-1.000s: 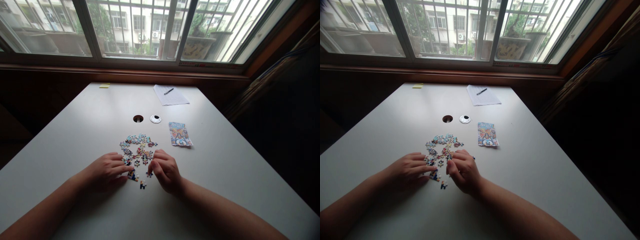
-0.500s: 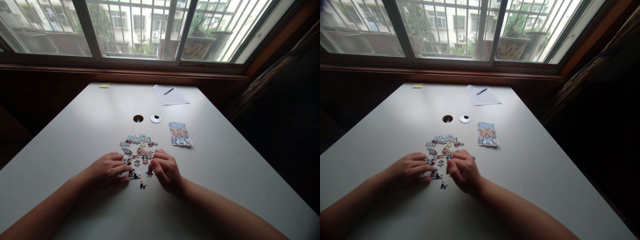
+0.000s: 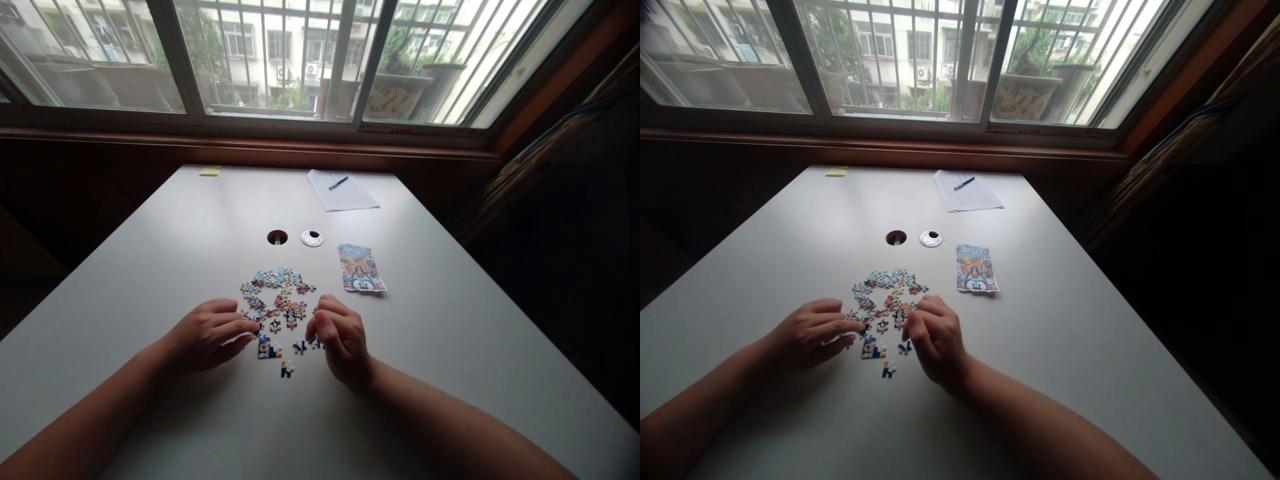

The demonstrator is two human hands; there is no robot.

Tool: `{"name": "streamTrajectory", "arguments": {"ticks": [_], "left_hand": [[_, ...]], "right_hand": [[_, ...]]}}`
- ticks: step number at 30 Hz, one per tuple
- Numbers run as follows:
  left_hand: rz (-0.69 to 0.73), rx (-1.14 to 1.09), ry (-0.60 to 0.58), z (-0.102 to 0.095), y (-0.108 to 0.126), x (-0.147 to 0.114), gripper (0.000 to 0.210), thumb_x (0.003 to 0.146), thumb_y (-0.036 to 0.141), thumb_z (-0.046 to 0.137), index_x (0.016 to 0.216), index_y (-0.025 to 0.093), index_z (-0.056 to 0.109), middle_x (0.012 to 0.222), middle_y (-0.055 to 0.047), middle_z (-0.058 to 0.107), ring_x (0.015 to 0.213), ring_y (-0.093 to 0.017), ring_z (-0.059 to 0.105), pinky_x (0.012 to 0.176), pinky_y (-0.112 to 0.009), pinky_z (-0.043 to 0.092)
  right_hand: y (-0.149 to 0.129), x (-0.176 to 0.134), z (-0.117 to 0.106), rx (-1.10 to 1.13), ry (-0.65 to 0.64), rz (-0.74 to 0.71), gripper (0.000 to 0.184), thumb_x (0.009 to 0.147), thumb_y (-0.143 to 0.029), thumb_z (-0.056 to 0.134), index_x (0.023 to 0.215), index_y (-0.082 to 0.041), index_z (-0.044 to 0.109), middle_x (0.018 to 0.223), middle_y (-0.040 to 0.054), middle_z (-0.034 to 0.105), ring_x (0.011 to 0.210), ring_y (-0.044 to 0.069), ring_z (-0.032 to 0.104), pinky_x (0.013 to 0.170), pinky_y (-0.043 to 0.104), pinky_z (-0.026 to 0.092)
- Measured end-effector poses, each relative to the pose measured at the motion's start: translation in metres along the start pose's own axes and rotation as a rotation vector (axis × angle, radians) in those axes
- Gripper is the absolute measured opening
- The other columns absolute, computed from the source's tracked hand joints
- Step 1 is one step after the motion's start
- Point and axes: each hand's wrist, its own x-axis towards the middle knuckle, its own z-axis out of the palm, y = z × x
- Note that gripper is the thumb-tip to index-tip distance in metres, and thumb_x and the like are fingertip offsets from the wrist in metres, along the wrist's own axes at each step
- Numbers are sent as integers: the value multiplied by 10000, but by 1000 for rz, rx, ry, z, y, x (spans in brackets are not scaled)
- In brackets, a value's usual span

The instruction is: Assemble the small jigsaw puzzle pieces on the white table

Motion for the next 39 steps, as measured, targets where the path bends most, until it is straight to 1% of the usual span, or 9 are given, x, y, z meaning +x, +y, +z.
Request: {"name": "streamTrajectory", "arguments": {"ticks": [3, 5, 10, 12, 14, 18, 24, 32, 39], "left_hand": [[-13, -10, 34, 0, -3, -3, 198, 899, 129, 594, 1078, 201, 638, 654, -1, 597, 603, -158, 464, 574, -290, 350], [-22, -12, 56, 0, -4, -4, 192, 895, 117, 586, 1061, 200, 633, 634, 10, 584, 583, -148, 466, 582, -286, 368], [-33, -9, 91, -1, -5, -5, 99, 893, 137, 576, 957, 201, 617, 615, 14, 576, 570, -145, 476, 625, -291, 416], [-38, -16, 83, -1, -5, -6, 71, 890, 134, 577, 890, 202, 598, 617, 7, 571, 579, -151, 467, 619, -293, 404], [-39, -22, 74, 0, -5, -6, 90, 887, 123, 577, 842, 201, 574, 609, 6, 555, 578, -154, 445, 612, -295, 388], [-45, -18, 68, 1, -5, -7, 125, 885, 120, 579, 798, 204, 546, 590, 15, 520, 567, -152, 420, 607, -295, 372], [-43, -11, 62, 1, -5, -8, 146, 882, 116, 571, 778, 210, 530, 586, 21, 500, 565, -152, 418, 600, -297, 359], [-28, -11, 48, -1, -3, -5, 192, 869, 94, 559, 735, 213, 490, 562, 28, 451, 551, -154, 366, 568, -303, 305], [-26, 0, 42, -1, -3, -5, 193, 870, 100, 558, 723, 212, 501, 561, 30, 452, 545, -147, 376, 569, -299, 320]], "right_hand": [[3, -2, 0, 60, 101, 93, 537, 1049, -321, 360, 592, -191, 610, 605, 16, 492, 637, 163, 492, 675, 346, 381], [4, -3, 0, 93, 147, 147, 549, 1052, -348, 359, 592, -189, 614, 604, 16, 487, 622, 162, 486, 644, 340, 367], [6, -4, 1, 133, 204, 198, 561, 1053, -380, 361, 590, -184, 609, 588, 5, 461, 570, 148, 453, 598, 331, 342], [6, -4, 2, 140, 207, 198, 559, 1052, -381, 365, 588, -184, 607, 585, 5, 463, 573, 149, 458, 599, 329, 344], [6, -4, 2, 144, 208, 196, 558, 1051, -379, 366, 587, -185, 606, 581, 4, 463, 574, 149, 455, 601, 328, 343], [6, -4, 2, 137, 213, 194, 560, 1051, -375, 366, 583, -185, 606, 580, 4, 459, 569, 148, 451, 596, 327, 341], [5, -4, 1, 125, 202, 196, 559, 1052, -380, 367, 584, -187, 606, 579, 3, 455, 572, 152, 456, 597, 326, 345], [5, -3, 1, 130, 189, 181, 550, 1052, -365, 371, 588, -187, 606, 595, 9, 469, 603, 157, 478, 620, 331, 353], [5, -3, 1, 130, 178, 177, 549, 1049, -358, 376, 583, -185, 608, 608, 13, 488, 615, 158, 493, 629, 334, 358]]}}
